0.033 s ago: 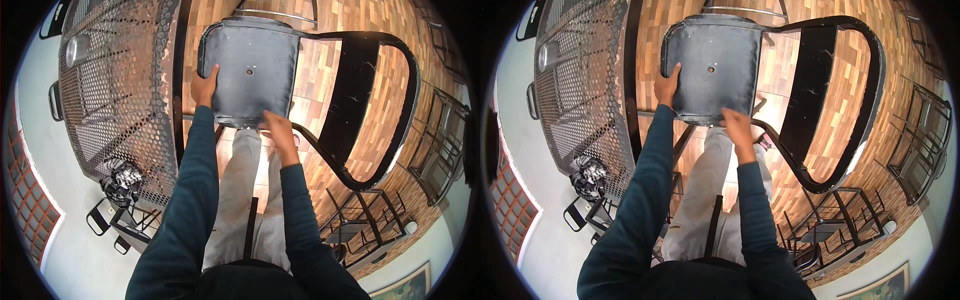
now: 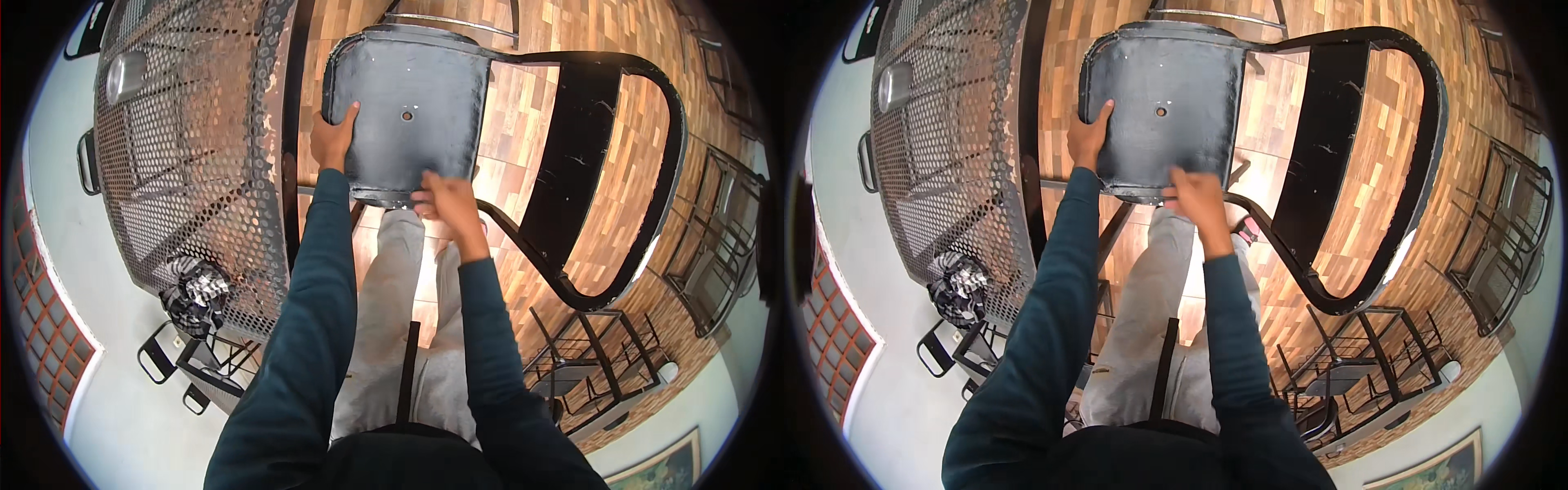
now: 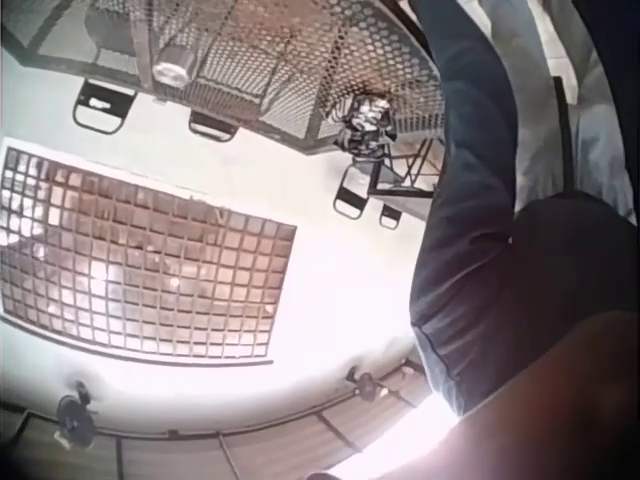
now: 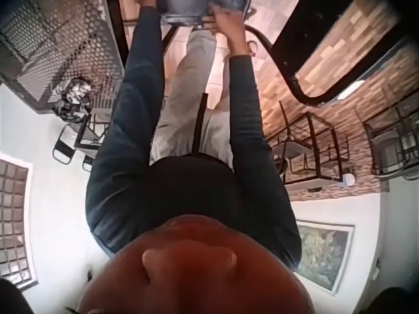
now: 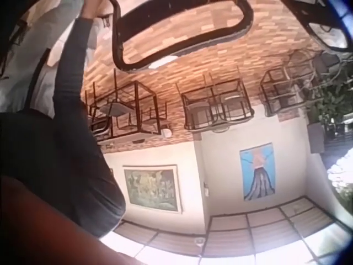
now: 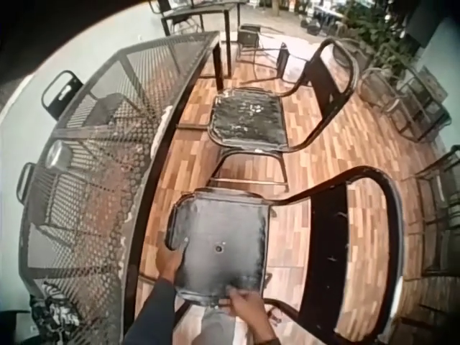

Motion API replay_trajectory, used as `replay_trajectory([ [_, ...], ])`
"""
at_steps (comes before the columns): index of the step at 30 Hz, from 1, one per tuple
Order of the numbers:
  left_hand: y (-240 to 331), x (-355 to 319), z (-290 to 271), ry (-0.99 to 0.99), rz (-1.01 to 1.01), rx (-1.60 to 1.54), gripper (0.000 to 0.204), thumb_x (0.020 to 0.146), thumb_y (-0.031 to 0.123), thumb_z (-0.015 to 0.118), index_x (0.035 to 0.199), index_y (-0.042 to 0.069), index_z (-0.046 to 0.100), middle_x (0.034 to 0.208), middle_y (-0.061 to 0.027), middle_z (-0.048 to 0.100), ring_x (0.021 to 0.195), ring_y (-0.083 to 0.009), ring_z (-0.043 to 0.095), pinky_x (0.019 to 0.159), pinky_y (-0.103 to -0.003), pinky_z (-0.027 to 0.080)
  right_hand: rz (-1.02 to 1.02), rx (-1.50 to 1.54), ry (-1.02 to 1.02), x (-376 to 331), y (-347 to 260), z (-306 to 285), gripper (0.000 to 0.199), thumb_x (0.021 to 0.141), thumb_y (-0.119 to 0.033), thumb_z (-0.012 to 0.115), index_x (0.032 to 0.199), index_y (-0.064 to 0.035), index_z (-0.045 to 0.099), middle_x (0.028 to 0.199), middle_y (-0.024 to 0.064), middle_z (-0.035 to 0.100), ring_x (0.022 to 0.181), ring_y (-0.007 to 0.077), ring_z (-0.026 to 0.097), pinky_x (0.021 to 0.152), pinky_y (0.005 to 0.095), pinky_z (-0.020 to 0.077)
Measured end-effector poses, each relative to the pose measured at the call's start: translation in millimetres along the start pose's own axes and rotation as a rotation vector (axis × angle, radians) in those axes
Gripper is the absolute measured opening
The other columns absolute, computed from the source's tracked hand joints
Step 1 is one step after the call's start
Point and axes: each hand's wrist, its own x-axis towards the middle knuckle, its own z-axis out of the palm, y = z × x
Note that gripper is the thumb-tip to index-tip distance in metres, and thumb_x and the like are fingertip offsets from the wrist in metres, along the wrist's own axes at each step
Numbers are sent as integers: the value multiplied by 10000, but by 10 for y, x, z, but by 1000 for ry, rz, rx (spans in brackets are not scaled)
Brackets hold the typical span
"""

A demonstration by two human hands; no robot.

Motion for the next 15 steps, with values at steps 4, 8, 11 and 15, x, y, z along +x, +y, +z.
replay_trajectory([
  [4,119,-66,94,-64,59,-105,1152,648,693,857,1430,-81,516,1406,-294,600,1308,-430,584,1089,-458,466,-524,-572,550,831,-599,-188,648,862,-482,753,1323,-50,608,1255,249,637,1191,403,621,963,472,519],
  [8,-119,95,127,-93,75,-65,1196,604,708,880,1407,-87,489,1334,-290,635,1262,-424,614,1026,-490,507,-257,-766,642,1103,-730,-232,971,804,-581,800,1575,-194,353,1529,285,364,1416,490,392,1127,528,397],
  [11,-72,75,221,-51,119,-78,1206,584,711,893,1386,-96,493,1328,-290,636,1249,-423,622,1020,-488,511,-399,-607,613,1449,-447,-618,1034,790,-543,840,1571,-87,337,1436,322,507,1323,449,530,1089,466,452],
  [15,-78,55,268,-71,197,-150,1185,600,678,908,1372,-114,484,1317,-305,633,1226,-436,630,1021,-476,514,-606,-471,464,1551,-339,-891,886,839,-466,832,1446,67,466,1300,312,651,1222,399,644,1037,422,493],
])
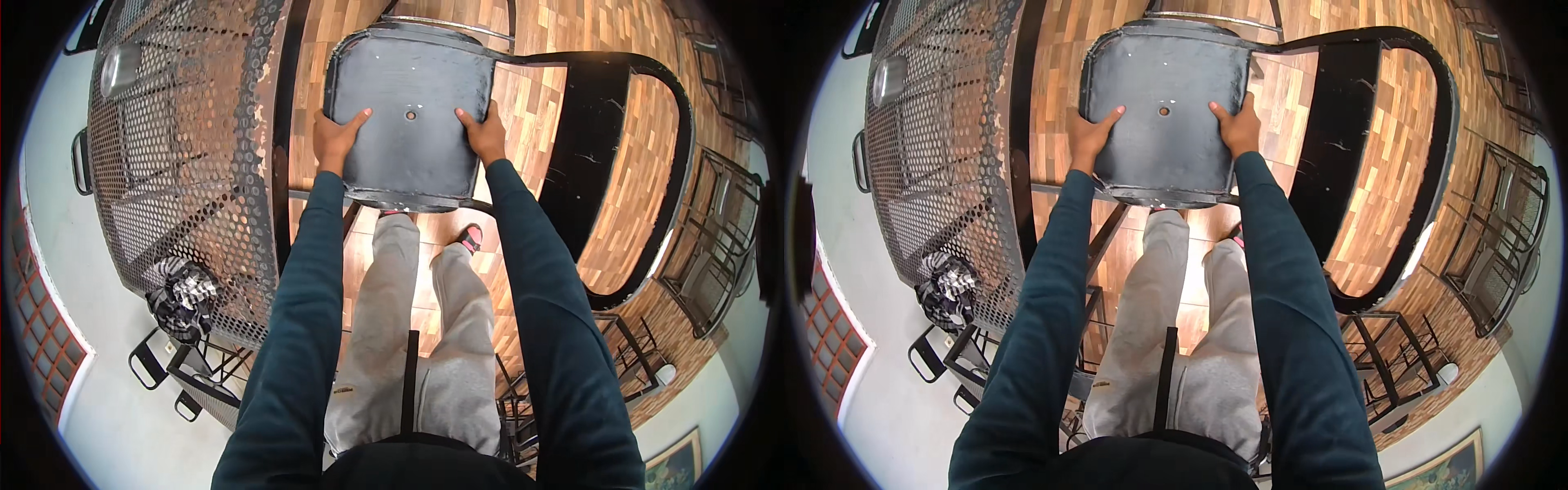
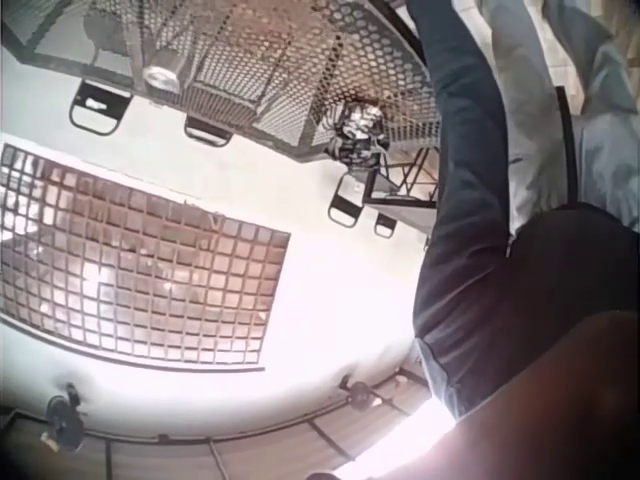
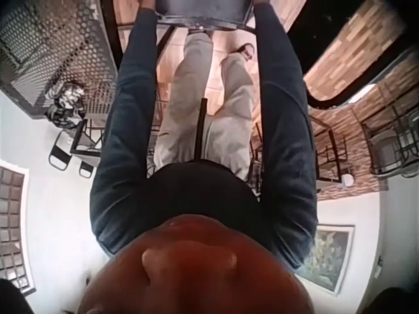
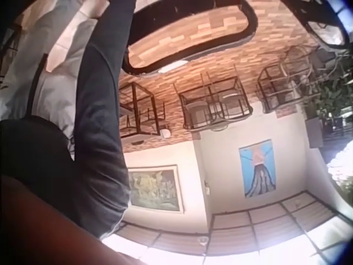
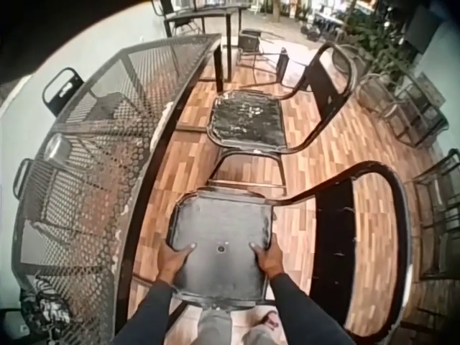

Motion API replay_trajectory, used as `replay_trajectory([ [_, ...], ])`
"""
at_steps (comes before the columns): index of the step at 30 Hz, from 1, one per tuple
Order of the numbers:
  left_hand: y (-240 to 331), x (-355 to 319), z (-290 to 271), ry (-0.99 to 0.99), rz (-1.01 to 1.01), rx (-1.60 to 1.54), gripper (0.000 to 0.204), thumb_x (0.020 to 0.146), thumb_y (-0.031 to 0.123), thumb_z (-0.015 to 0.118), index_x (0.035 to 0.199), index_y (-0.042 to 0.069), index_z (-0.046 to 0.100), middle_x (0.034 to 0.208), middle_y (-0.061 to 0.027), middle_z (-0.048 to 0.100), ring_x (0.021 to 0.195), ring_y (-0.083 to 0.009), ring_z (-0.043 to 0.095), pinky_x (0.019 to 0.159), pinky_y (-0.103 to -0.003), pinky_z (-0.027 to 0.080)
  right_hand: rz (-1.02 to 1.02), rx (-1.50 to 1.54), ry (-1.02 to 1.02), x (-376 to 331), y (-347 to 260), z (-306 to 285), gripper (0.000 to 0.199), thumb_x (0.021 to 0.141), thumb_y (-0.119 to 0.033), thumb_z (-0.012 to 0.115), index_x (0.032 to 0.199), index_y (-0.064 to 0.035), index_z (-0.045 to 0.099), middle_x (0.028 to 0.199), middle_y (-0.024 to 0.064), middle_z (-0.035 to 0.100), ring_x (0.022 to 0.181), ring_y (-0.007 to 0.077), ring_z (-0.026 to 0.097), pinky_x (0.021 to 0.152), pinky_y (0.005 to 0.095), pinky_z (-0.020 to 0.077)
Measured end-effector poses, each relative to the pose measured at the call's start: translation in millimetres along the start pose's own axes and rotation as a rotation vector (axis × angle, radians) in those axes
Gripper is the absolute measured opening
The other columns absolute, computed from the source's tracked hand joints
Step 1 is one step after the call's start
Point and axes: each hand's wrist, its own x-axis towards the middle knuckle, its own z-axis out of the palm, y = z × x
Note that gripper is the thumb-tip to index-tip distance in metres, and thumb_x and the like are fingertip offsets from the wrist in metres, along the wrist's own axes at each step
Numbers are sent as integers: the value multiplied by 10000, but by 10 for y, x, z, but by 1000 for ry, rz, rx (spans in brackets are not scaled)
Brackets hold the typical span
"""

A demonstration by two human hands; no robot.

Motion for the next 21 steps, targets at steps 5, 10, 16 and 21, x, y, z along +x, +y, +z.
replay_trajectory([
  [5,185,-7,233,-116,113,-19,1114,669,613,909,1354,-143,460,1287,-344,628,1202,-454,637,1008,-467,523,-43,-28,60,158,213,-311,851,858,-479,814,1410,83,493,1284,313,658,1208,406,652,1025,409,502],
  [10,388,-10,320,-171,94,-19,1111,698,614,897,1345,-176,459,1314,-367,611,1228,-423,638,1030,-432,511,-43,13,43,280,314,-457,881,856,-473,822,1442,78,464,1293,307,657,1207,404,653,1028,408,504],
  [16,346,45,323,-218,85,57,1125,706,623,886,1358,-178,441,1307,-360,618,1217,-421,644,1021,-429,517,9,-42,115,235,304,-393,910,861,-476,815,1476,73,431,1320,308,646,1233,408,642,1051,415,492],
  [21,315,-65,324,-168,118,-19,1115,732,588,874,1407,-166,405,1377,-376,559,1281,-438,593,1070,-448,485,57,-136,-46,220,261,-526,814,879,-389,787,1470,48,438,1329,378,589,1227,480,613,1037,451,500],
])
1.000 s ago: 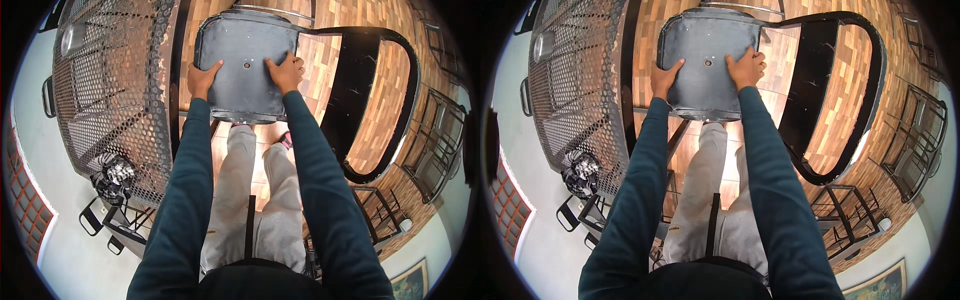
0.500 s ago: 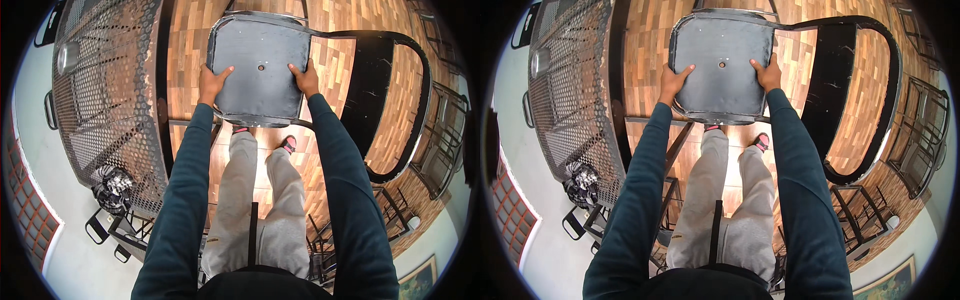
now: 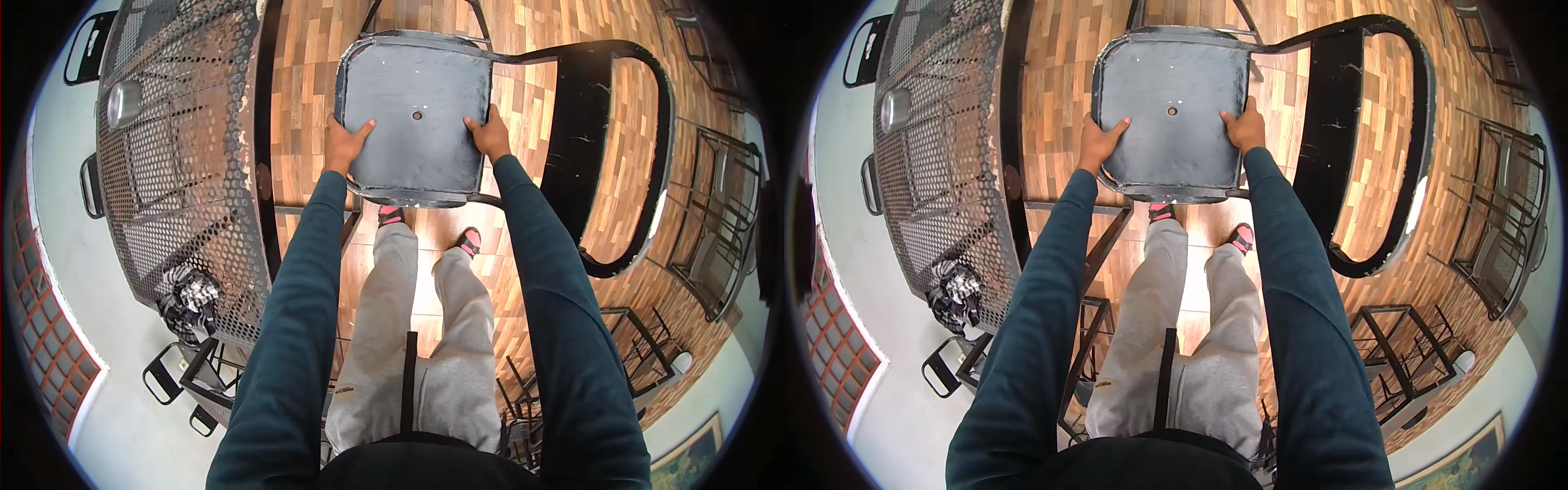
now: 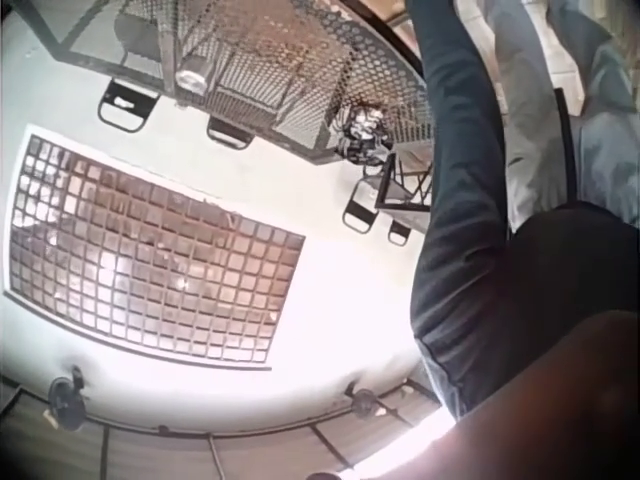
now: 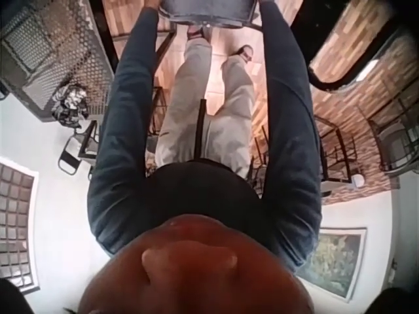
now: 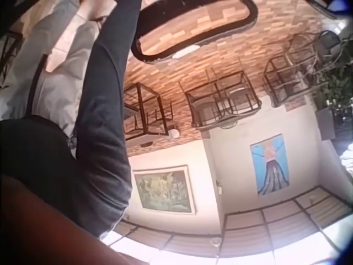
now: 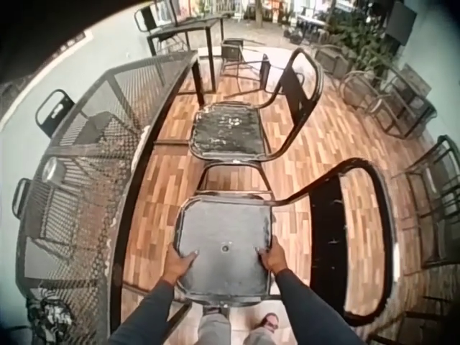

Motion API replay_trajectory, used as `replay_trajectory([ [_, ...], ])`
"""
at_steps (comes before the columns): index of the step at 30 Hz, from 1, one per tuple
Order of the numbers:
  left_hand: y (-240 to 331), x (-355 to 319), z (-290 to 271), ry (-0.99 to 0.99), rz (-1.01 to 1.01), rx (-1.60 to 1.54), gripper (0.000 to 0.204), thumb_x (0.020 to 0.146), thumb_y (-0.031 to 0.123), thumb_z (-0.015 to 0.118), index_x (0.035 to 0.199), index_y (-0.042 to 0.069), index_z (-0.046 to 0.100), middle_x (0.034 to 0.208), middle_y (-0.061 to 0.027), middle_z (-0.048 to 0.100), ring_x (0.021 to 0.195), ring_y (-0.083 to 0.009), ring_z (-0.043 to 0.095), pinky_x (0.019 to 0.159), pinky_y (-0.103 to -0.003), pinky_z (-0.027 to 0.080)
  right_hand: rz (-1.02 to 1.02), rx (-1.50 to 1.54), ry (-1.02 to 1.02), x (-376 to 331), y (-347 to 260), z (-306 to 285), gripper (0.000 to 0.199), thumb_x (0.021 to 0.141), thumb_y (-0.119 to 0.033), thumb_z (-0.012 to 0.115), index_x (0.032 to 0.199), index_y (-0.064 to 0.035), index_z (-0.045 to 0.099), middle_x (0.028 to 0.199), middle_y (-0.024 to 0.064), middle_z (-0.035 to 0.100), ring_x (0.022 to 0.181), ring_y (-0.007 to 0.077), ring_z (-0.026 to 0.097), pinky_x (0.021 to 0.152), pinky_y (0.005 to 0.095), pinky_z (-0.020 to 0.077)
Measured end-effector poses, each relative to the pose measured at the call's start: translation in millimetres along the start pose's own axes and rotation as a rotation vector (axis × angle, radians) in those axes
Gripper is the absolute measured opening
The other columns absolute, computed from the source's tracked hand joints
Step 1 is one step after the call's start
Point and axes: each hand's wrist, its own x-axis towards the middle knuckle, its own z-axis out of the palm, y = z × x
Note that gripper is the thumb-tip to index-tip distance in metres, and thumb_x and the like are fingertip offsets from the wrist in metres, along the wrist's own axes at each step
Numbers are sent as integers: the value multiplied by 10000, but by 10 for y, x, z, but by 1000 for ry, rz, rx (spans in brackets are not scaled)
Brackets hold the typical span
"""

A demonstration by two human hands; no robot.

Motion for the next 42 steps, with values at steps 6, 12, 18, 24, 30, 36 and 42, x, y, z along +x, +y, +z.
replay_trajectory([
  [6,282,-635,-126,85,-92,355,995,773,417,839,1547,35,345,1497,-335,432,1370,-483,474,1122,-501,440,-107,-286,51,-701,44,-161,583,916,-261,671,1422,-8,528,1235,362,603,1114,532,628,967,517,534],
  [12,857,-1052,-695,-172,73,193,606,815,360,777,1321,58,634,1111,-192,736,1069,-377,702,953,-480,550,-234,-250,-160,-1056,-571,-622,357,930,-286,638,1116,4,731,1074,279,726,1038,440,700,937,479,545],
  [18,1461,-1664,-1336,-123,342,73,456,840,315,759,1220,68,703,977,-172,757,956,-365,725,875,-446,571,-549,-299,-283,-1285,-1215,-1263,356,922,-309,652,1054,6,755,1009,277,733,971,422,718,890,460,559],
  [24,1174,-2424,-2160,27,390,-18,383,849,290,761,1149,52,751,997,-159,773,945,-302,742,874,-408,572,-761,-447,-327,-2005,-2098,-1712,349,922,-312,652,1082,-25,770,1017,269,738,1011,418,711,924,454,554],
  [30,662,-3240,-3004,151,242,-29,334,857,304,741,1099,76,771,1022,-166,776,958,-335,742,888,-420,571,-855,-521,-432,-2675,-2797,-1433,344,938,-325,651,1043,-17,765,1024,262,738,1005,443,696,913,486,536],
  [36,-408,-3936,-3779,248,140,-17,274,851,281,737,1003,58,783,955,-167,777,906,-322,749,837,-423,577,-997,-543,-472,-3741,-3505,-244,348,940,-344,656,938,-6,736,937,263,709,893,463,665,842,517,517],
  [42,-2271,-4502,-4670,363,106,-173,302,858,320,744,964,40,784,910,-169,776,877,-330,753,797,-426,580,-1150,-551,-624,-4847,-3997,1164,376,955,-367,643,886,-8,730,866,253,701,847,446,664,791,526,505],
])
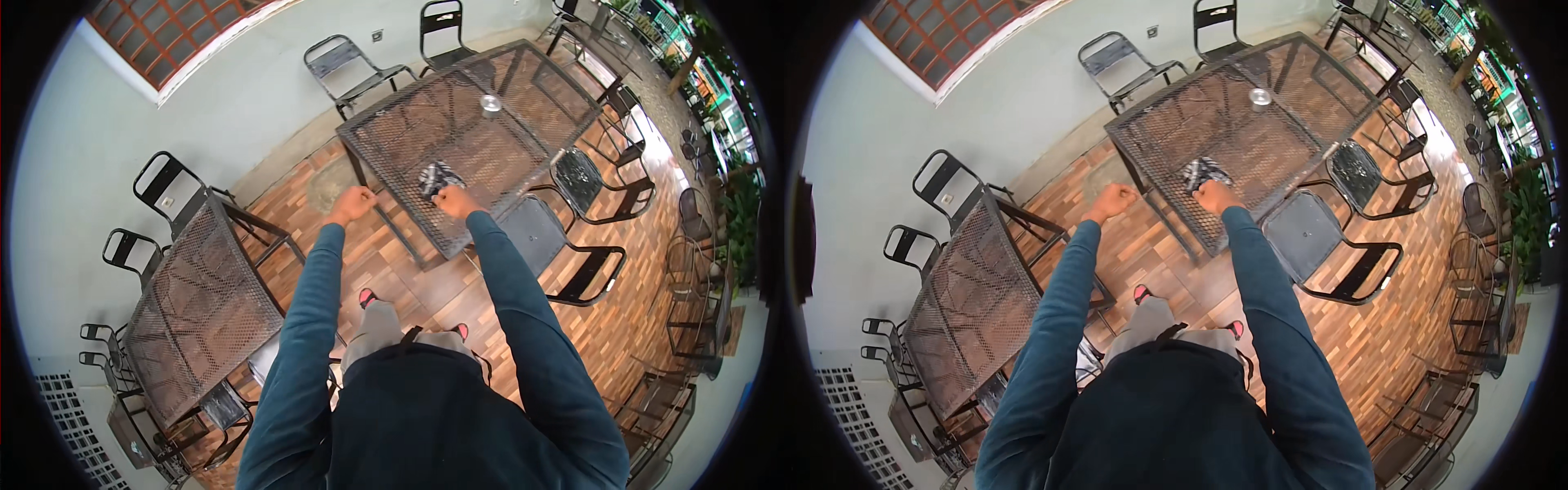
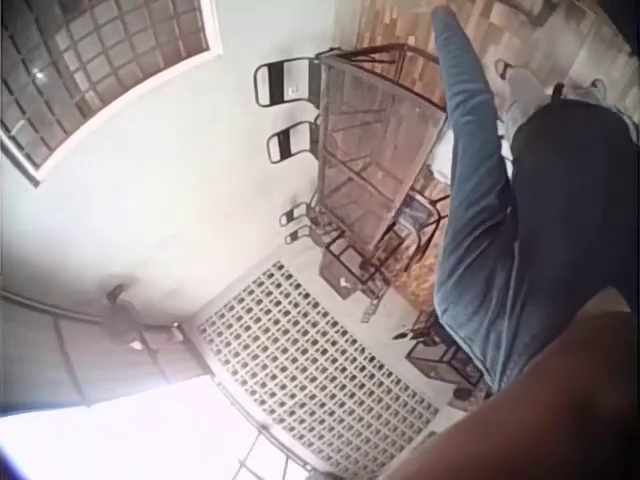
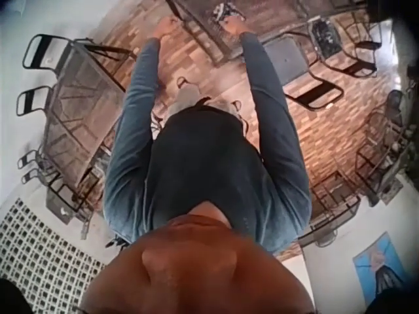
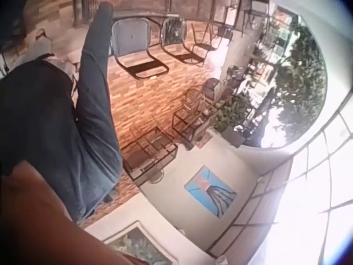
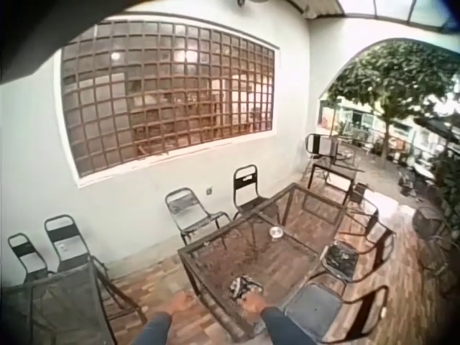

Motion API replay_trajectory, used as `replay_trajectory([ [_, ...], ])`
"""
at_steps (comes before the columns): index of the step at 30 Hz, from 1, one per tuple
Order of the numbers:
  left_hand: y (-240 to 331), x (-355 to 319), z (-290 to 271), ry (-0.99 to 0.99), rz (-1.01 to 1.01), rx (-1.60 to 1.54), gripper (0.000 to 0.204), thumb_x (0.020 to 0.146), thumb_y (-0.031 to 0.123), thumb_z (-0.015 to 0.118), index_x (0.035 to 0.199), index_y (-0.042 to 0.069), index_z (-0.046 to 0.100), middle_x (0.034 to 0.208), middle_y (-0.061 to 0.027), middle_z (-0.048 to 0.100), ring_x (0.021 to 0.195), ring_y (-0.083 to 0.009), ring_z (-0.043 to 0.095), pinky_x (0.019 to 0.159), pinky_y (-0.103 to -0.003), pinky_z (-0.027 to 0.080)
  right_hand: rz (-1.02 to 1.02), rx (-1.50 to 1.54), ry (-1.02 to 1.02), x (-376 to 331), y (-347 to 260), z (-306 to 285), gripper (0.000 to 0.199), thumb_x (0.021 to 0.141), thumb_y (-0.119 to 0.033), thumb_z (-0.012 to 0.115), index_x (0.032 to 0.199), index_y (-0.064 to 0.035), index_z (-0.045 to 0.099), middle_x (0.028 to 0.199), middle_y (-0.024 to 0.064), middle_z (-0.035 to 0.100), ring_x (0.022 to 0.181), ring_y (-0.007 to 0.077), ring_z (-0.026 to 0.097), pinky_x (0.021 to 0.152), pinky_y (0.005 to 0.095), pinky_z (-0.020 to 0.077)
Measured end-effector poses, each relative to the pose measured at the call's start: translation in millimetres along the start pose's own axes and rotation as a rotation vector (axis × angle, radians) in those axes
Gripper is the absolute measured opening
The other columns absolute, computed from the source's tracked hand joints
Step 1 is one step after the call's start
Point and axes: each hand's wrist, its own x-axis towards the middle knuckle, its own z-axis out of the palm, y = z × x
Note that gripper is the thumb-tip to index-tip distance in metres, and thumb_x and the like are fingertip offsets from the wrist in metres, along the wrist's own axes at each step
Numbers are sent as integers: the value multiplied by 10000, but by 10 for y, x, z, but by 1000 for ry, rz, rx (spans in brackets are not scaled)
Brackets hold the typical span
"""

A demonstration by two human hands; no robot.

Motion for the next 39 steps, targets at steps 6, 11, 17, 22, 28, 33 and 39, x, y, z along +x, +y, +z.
replay_trajectory([
  [6,-863,-297,-1146,43,-205,71,316,860,329,731,972,39,790,939,-182,773,899,-337,747,815,-428,576,-65,-64,-149,856,-1007,712,383,987,-363,608,1055,-11,743,1109,238,719,1016,453,667,935,535,525],
  [11,-1277,-266,-1590,92,-256,-17,260,930,217,698,1002,-26,754,755,-90,722,634,-161,670,621,-320,531,-160,-21,-170,1583,-1548,1012,406,961,-373,625,948,21,722,981,280,697,947,460,664,853,533,514],
  [17,-1847,236,-1839,9,-166,-44,255,945,204,686,1017,-32,751,750,-83,716,636,-143,657,618,-321,530,-57,-79,-270,2561,-1760,962,369,1008,-353,596,1059,-24,755,1098,222,717,1005,418,668,912,535,531],
  [22,-2166,950,-2314,-11,-307,23,247,951,206,682,1015,-20,756,820,-89,742,674,-142,667,633,-328,536,56,-33,-355,3456,-2022,894,358,1029,-344,568,1037,-43,762,1021,205,720,989,419,661,858,554,534],
  [28,-2066,2516,-2830,-63,-152,-19,289,890,290,697,1007,43,790,852,-131,761,784,-256,719,752,-387,556,-118,67,25,4602,-1435,721,459,1037,-385,572,843,19,674,796,233,632,737,397,613,690,532,457],
  [33,-2289,3343,-3122,-126,-221,-86,276,913,251,679,1032,26,785,800,-113,751,686,-223,695,699,-365,551,99,159,-86,5239,-1578,431,389,929,-332,598,1004,17,752,969,278,717,923,444,697,843,525,548],
  [39,-2392,4635,-3336,-300,-58,-33,269,916,243,660,1017,26,783,797,-95,758,686,-159,708,673,-324,549,160,196,205,5893,-1119,446,364,904,-300,591,1011,16,739,997,274,721,892,457,694,828,522,552],
])
